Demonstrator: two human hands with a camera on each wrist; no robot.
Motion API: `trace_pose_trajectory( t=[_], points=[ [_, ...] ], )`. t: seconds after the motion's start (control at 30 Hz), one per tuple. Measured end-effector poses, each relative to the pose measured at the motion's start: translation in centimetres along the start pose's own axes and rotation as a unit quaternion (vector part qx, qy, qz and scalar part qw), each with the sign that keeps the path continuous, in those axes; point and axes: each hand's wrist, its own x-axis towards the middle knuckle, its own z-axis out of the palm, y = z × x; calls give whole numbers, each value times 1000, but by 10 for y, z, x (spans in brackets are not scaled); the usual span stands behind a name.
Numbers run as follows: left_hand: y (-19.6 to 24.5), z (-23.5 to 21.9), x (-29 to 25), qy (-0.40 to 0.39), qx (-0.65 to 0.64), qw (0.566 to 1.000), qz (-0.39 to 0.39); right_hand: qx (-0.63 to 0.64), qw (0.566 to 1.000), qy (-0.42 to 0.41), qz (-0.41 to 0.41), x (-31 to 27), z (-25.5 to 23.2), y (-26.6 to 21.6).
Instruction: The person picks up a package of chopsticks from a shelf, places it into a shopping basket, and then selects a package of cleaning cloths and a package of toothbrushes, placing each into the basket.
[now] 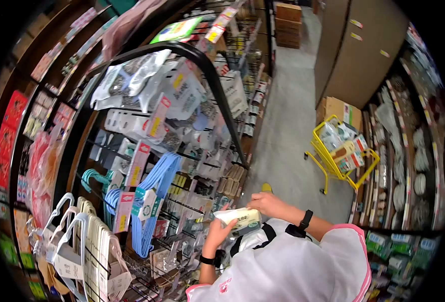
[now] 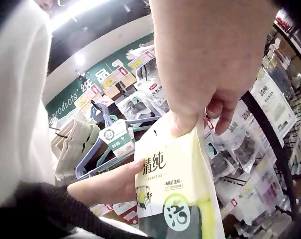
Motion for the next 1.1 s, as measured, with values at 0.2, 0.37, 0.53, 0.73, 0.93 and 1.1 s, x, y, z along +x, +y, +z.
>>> trace_pose_trajectory(
  t=[0.2,0.37,0.53,0.73,0.93,1.1],
  points=[
    [-19,24,-1,-51,-60,996,41,75,990,26,119,-48,-17,-29],
    [5,38,10,-78,-34,996,18,64,983,59,162,-76,-27,-32],
    [16,64,22,-94,5,994,49,45,980,82,174,-102,-44,-22],
    [66,110,48,-144,66,982,107,0,979,113,173,-145,-77,3],
    [116,176,83,-156,85,959,221,6,959,160,232,-195,-122,44],
    [143,231,108,-168,109,949,245,40,953,157,255,-234,-167,69]
  ],
)
